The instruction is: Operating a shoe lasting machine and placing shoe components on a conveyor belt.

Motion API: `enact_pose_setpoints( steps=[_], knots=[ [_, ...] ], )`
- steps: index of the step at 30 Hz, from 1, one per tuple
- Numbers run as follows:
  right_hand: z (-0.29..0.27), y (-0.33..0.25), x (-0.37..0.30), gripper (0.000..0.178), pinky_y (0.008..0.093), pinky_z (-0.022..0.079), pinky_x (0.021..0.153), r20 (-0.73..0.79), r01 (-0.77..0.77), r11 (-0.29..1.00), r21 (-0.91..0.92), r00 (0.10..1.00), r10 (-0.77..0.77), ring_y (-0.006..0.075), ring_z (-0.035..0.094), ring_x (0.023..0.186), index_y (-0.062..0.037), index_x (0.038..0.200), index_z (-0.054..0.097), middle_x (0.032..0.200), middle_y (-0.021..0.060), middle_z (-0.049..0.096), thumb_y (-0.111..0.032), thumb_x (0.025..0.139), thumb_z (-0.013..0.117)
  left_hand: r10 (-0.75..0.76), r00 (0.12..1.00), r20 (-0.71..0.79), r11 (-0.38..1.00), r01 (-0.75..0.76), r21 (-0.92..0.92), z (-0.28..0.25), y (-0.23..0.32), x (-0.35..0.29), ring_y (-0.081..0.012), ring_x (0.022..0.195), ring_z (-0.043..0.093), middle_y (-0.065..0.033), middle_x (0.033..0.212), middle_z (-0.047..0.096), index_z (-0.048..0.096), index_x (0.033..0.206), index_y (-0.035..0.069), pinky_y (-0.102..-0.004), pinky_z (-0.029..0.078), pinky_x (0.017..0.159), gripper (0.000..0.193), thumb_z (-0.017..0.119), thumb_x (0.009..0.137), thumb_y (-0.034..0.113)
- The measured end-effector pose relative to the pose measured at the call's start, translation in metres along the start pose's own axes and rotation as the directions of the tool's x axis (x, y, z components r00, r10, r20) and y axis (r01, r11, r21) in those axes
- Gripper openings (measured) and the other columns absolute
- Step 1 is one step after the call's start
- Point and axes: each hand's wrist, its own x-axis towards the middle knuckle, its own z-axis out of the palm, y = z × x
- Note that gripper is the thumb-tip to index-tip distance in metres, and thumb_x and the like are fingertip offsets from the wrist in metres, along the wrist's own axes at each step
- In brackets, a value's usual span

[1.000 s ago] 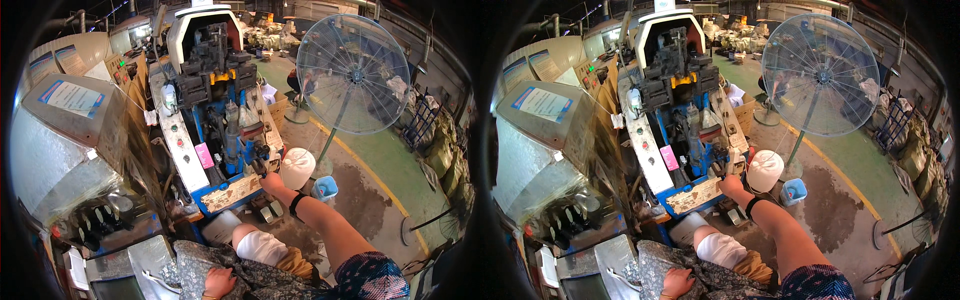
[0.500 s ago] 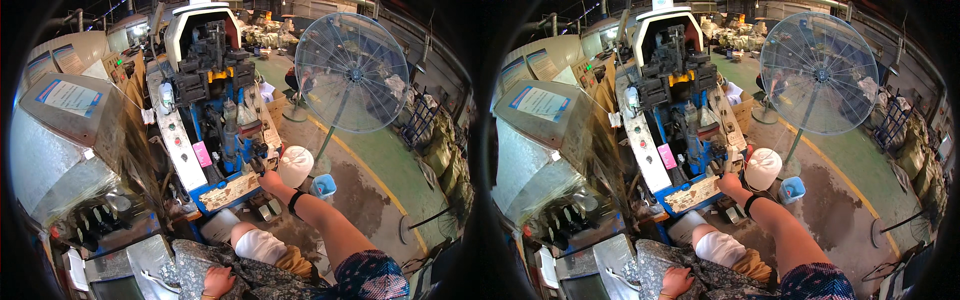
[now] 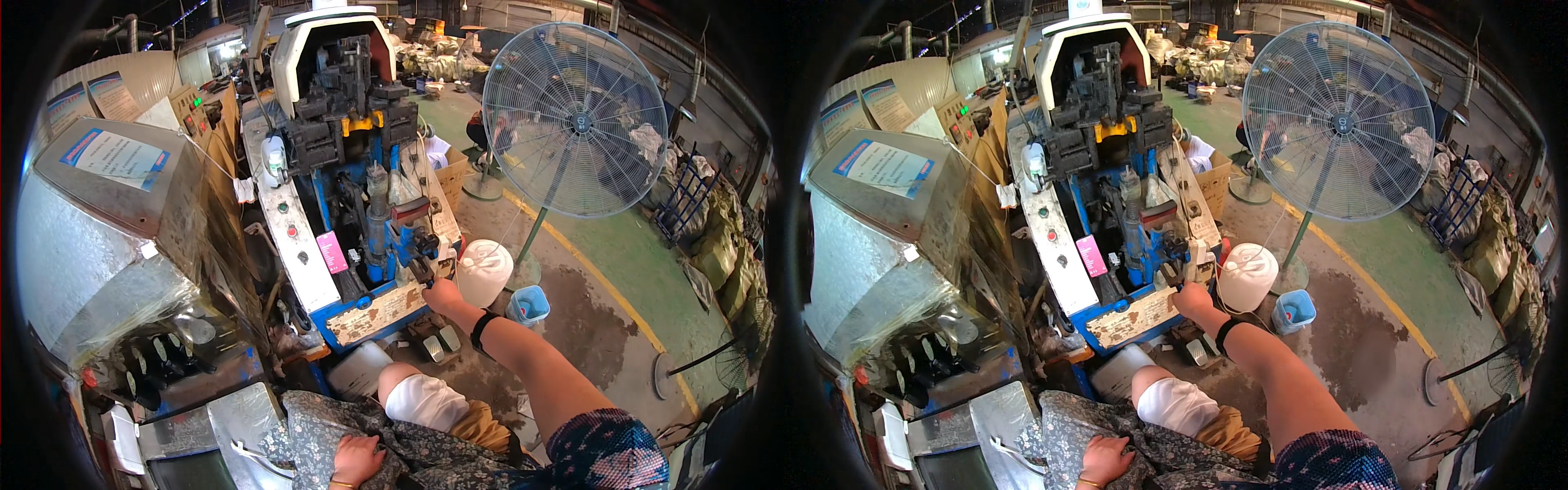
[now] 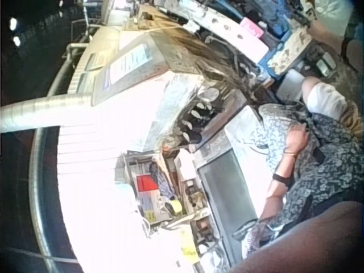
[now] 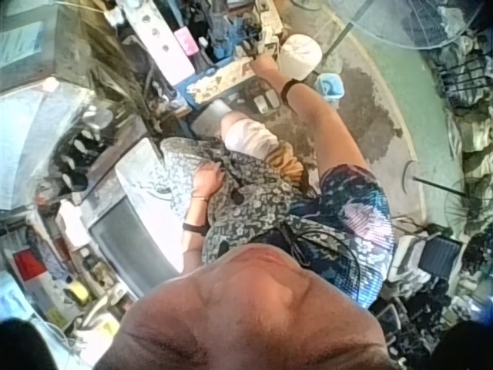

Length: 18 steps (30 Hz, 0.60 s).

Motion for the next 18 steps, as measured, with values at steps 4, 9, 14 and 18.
enact_pose_setpoints(
  steps=[4,9,14,18],
  knots=[
    [-0.001,0.001,-0.002,0.045,0.0439,0.048,0.09,-0.012,-0.001,1.0,0.011,1.0,0.001,0.0402,0.061,0.104,0.0064,0.109,0.061,0.107,0.0279,0.064,-0.028,0.081,0.058,0.004,1.0,-0.013,1.0,-0.004,0.0,0.001,0.0,0.0,-0.0223,0.103,0.062,-0.0075,0.105,0.069,0.067,0.111,0.011,-0.0403,0.039,0.101,0.041,0.064,0.083,0.041],
    [0.007,0.008,0.004,0.044,0.0422,0.052,0.081,-0.113,0.023,1.0,0.017,0.993,-0.021,0.0378,0.065,0.094,0.0019,0.1,0.066,0.095,0.0242,0.068,-0.029,0.069,0.069,-0.005,1.0,-0.006,1.0,0.004,-0.019,0.001,0.0,0.0,-0.0222,0.104,0.062,-0.0076,0.106,0.069,0.067,0.111,0.012,-0.0402,0.039,0.1,0.041,0.064,0.083,0.041],
    [-0.001,-0.004,-0.006,0.044,0.0437,0.049,0.089,-0.025,0.01,1.0,-0.018,1.0,-0.01,0.0395,0.061,0.103,0.0047,0.109,0.062,0.107,0.0271,0.064,-0.03,0.082,0.058,-0.008,1.0,-0.013,1.0,0.008,-0.012,0.003,-0.001,-0.002,-0.023,0.103,0.063,-0.0085,0.106,0.069,0.067,0.111,0.012,-0.041,0.04,0.1,0.041,0.064,0.082,0.04],
    [0.005,0.005,0.002,0.042,0.0426,0.052,0.083,-0.099,-0.005,1.0,0.008,0.995,0.006,0.0381,0.064,0.097,0.0012,0.103,0.066,0.1,0.0244,0.067,-0.029,0.074,0.065,0.0,1.0,-0.024,1.0,-0.001,-0.027,0.003,-0.001,0.0,-0.0242,0.102,0.063,-0.009,0.104,0.069,0.067,0.11,0.012,-0.042,0.04,0.099,0.04,0.064,0.081,0.039]
  ],
)
